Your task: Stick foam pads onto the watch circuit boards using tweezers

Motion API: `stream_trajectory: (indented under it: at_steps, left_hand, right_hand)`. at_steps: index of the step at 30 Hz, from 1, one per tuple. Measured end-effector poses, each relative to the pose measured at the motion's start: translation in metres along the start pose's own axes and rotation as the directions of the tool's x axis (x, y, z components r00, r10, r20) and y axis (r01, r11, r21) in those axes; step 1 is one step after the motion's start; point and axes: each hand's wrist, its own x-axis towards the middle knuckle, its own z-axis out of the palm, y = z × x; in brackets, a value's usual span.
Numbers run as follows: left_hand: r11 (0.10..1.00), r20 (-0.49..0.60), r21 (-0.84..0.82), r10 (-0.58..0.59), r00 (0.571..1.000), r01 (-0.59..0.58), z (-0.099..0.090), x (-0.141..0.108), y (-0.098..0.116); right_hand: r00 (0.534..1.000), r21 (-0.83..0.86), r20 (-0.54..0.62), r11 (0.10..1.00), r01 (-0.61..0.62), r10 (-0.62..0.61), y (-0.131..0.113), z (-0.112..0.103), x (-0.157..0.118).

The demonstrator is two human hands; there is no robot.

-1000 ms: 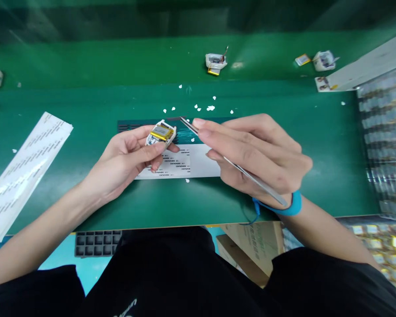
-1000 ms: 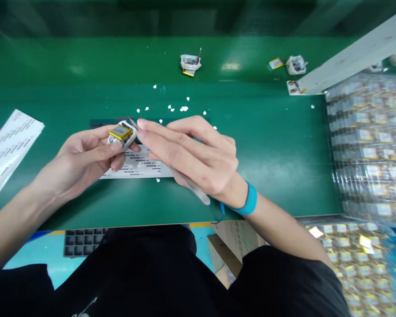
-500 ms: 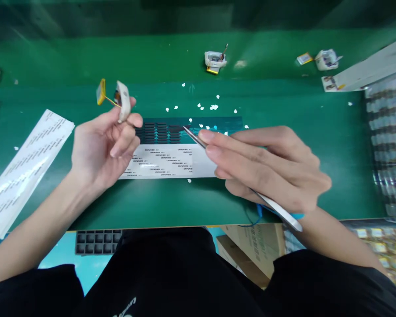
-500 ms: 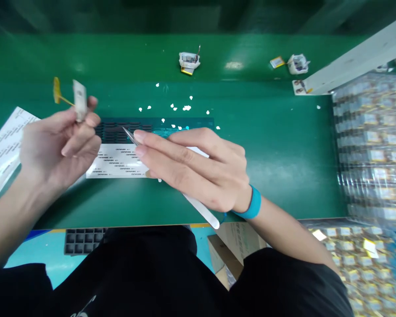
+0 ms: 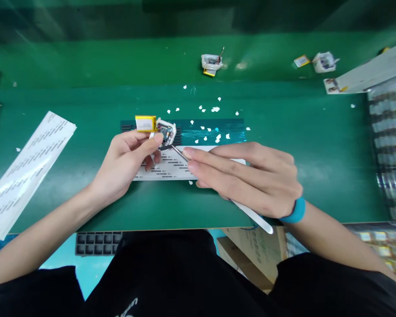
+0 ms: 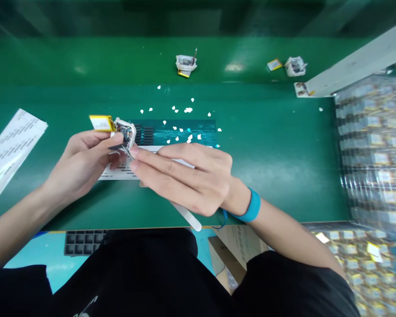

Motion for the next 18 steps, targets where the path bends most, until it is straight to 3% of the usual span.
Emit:
stream_trajectory:
  at_steps: [3,6,10,14,18]
  left_hand:
    - [0.997,-0.108,-0.039,0.055,0.993,-0.059,0.001,0.0,-0.002]
    - [0.995,-0.152,-0.088,0.033,0.988,-0.047,0.001,-0.002,-0.003]
    - [0.996,-0.139,-0.074,0.045,0.989,-0.055,0.004,-0.006,-0.002]
    - [0.992,-0.152,-0.091,0.068,0.986,-0.082,0.009,-0.011,0.002]
    - [0.99,-0.139,-0.079,0.102,0.985,-0.114,0.008,-0.01,-0.001]
  right_hand:
    - [1.0,-0.041,0.025,0.999,0.011,-0.01,0.002,0.001,0.003]
    - [0.981,-0.138,0.008,0.971,0.194,-0.195,0.005,-0.001,0.009]
    - [0.871,-0.247,-0.08,0.856,0.454,-0.485,0.008,-0.003,0.015]
    - [0.844,-0.29,-0.034,0.813,0.504,-0.536,0.007,-0.001,0.014]
    - [0.852,-0.291,-0.036,0.821,0.491,-0.522,0.003,0.0,0.013]
